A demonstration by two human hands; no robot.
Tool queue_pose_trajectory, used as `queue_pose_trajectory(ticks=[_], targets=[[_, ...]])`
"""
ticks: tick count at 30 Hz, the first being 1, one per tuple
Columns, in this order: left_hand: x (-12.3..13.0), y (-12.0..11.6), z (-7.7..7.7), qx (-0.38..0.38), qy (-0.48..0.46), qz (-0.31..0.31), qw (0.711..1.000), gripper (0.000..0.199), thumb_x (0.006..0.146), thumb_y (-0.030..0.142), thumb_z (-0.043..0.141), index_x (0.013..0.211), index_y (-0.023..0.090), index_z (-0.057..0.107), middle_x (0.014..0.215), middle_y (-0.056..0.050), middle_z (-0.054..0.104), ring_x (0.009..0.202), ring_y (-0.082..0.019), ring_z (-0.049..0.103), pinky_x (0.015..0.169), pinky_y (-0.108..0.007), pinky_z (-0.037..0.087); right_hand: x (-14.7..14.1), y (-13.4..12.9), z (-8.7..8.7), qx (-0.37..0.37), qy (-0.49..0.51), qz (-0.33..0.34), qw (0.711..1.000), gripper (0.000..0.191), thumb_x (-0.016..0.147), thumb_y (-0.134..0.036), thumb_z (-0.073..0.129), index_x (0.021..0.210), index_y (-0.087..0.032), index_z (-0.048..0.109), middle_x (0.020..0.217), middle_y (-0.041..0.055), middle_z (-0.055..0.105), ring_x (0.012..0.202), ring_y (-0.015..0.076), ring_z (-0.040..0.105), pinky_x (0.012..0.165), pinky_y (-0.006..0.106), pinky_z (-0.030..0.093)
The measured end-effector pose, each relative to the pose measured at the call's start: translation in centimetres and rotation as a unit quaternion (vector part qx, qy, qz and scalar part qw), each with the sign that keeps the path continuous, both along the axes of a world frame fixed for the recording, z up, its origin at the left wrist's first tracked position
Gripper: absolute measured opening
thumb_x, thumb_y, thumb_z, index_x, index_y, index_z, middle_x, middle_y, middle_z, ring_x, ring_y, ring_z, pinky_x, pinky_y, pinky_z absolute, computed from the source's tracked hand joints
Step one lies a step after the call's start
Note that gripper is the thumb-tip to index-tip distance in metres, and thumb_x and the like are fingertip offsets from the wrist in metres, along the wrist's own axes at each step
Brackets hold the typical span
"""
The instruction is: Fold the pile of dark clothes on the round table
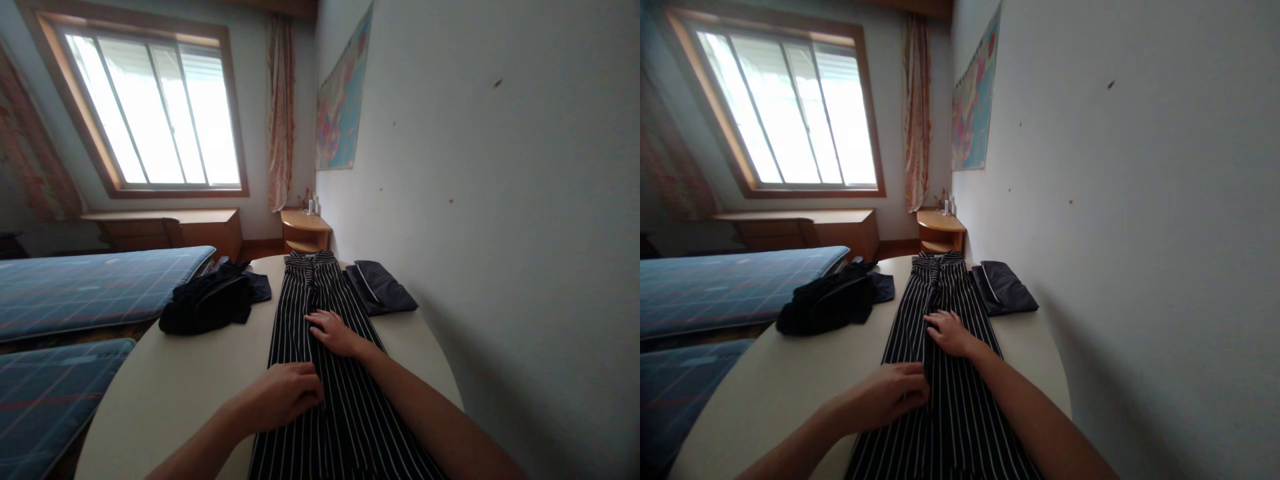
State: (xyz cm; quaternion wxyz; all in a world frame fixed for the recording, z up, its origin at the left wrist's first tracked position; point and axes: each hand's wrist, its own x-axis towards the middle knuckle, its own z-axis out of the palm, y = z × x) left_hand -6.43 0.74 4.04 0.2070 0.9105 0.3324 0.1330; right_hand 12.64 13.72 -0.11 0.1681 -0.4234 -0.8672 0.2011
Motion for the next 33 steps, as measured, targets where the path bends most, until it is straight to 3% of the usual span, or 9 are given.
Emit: queue_pose_trajectory(ticks=[3, 5, 7, 10, 12, 14, 22, 28, 33], targets=[[0.4, 0.2, -0.3, 0.019, -0.018, -0.005, 1.000, 0.018, 0.099, 0.025, 0.046, 0.096, 0.024, 0.064, 0.097, -0.001, 0.062, 0.088, -0.015, 0.059, 0.079, -0.025, 0.046, 0.5, 0.2, 0.2, 0.037, 0.087, -0.050, 0.994, 0.041, 0.097, -0.034, 0.043, 0.125, -0.015, 0.067, 0.130, 0.0131, 0.064, 0.127, 0.0233, 0.053, 0.113, 0.042, 0.033], [0.6, 0.2, -0.8, 0.030, -0.005, -0.011, 0.999, 0.015, 0.097, 0.026, 0.050, 0.099, 0.025, 0.064, 0.100, -0.002, 0.063, 0.094, -0.017, 0.059, 0.086, -0.029, 0.047, 1.0, 0.2, 0.2, 0.054, 0.100, -0.057, 0.992, 0.042, 0.096, -0.036, 0.045, 0.125, -0.015, 0.067, 0.127, 0.0133, 0.065, 0.124, 0.0232, 0.055, 0.111, 0.040, 0.036], [0.7, 0.2, -1.4, 0.035, 0.012, -0.008, 0.999, 0.019, 0.092, 0.028, 0.059, 0.110, 0.028, 0.064, 0.115, -0.004, 0.061, 0.109, -0.022, 0.056, 0.097, -0.037, 0.046, 1.5, -0.1, 0.0, 0.058, 0.070, -0.038, 0.995, 0.045, 0.093, -0.037, 0.050, 0.132, -0.017, 0.061, 0.137, 0.0129, 0.059, 0.130, 0.0245, 0.050, 0.112, 0.042, 0.034], [0.6, -0.1, -2.2, 0.016, 0.040, 0.009, 0.999, 0.063, 0.082, 0.036, 0.070, 0.141, 0.032, 0.047, 0.152, -0.009, 0.039, 0.141, -0.036, 0.032, 0.112, -0.055, 0.032, 1.7, -0.7, -0.6, 0.064, 0.002, -0.036, 0.997, 0.055, 0.093, -0.038, 0.052, 0.146, -0.022, 0.047, 0.156, 0.0114, 0.035, 0.142, 0.0265, 0.034, 0.116, 0.044, 0.026], [0.5, -0.3, -2.6, -0.007, 0.062, 0.000, 0.998, 0.082, 0.082, 0.044, 0.069, 0.152, 0.033, 0.029, 0.162, -0.011, 0.019, 0.148, -0.041, 0.013, 0.115, -0.065, 0.020, 1.5, -1.2, -0.9, 0.054, -0.046, -0.048, 0.996, 0.057, 0.095, -0.041, 0.047, 0.150, -0.025, 0.039, 0.161, 0.0106, 0.025, 0.147, 0.0283, 0.023, 0.118, 0.047, 0.020], [0.4, -0.4, -2.7, -0.025, 0.077, -0.017, 0.997, 0.089, 0.083, 0.053, 0.065, 0.156, 0.032, 0.018, 0.164, -0.012, 0.010, 0.148, -0.042, 0.007, 0.114, -0.069, 0.014, 1.2, -1.4, -1.0, 0.030, -0.088, -0.049, 0.994, 0.058, 0.098, -0.045, 0.040, 0.152, -0.025, 0.035, 0.163, 0.0105, 0.019, 0.149, 0.0300, 0.014, 0.119, 0.049, 0.014], [-0.4, 0.2, -2.7, -0.035, 0.090, -0.001, 0.995, 0.095, 0.083, 0.061, 0.062, 0.157, 0.029, 0.013, 0.164, -0.011, 0.010, 0.148, -0.039, 0.005, 0.117, -0.065, 0.013, -0.5, -0.5, -0.7, -0.013, -0.136, -0.036, 0.990, 0.065, 0.099, -0.053, 0.030, 0.155, -0.021, 0.026, 0.163, 0.0120, 0.012, 0.150, 0.0319, 0.004, 0.119, 0.051, 0.006], [-1.8, 1.6, -3.7, -0.008, 0.073, 0.025, 0.997, 0.084, 0.083, 0.052, 0.065, 0.155, 0.033, 0.024, 0.164, -0.009, 0.014, 0.149, -0.037, 0.009, 0.117, -0.063, 0.015, -1.5, 0.9, -0.7, 0.019, -0.091, -0.032, 0.995, 0.062, 0.099, -0.052, 0.034, 0.153, -0.021, 0.033, 0.162, 0.0114, 0.019, 0.150, 0.0293, 0.011, 0.119, 0.048, 0.012], [-1.7, 1.5, -4.0, 0.011, 0.050, 0.037, 0.998, 0.088, 0.082, 0.049, 0.066, 0.155, 0.025, 0.023, 0.161, -0.013, 0.022, 0.149, -0.035, 0.016, 0.118, -0.060, 0.018, 0.3, -1.0, -0.9, 0.032, -0.071, -0.018, 0.997, 0.063, 0.101, -0.049, 0.031, 0.155, -0.017, 0.026, 0.162, 0.0125, 0.021, 0.149, 0.0266, 0.017, 0.120, 0.048, 0.015]])
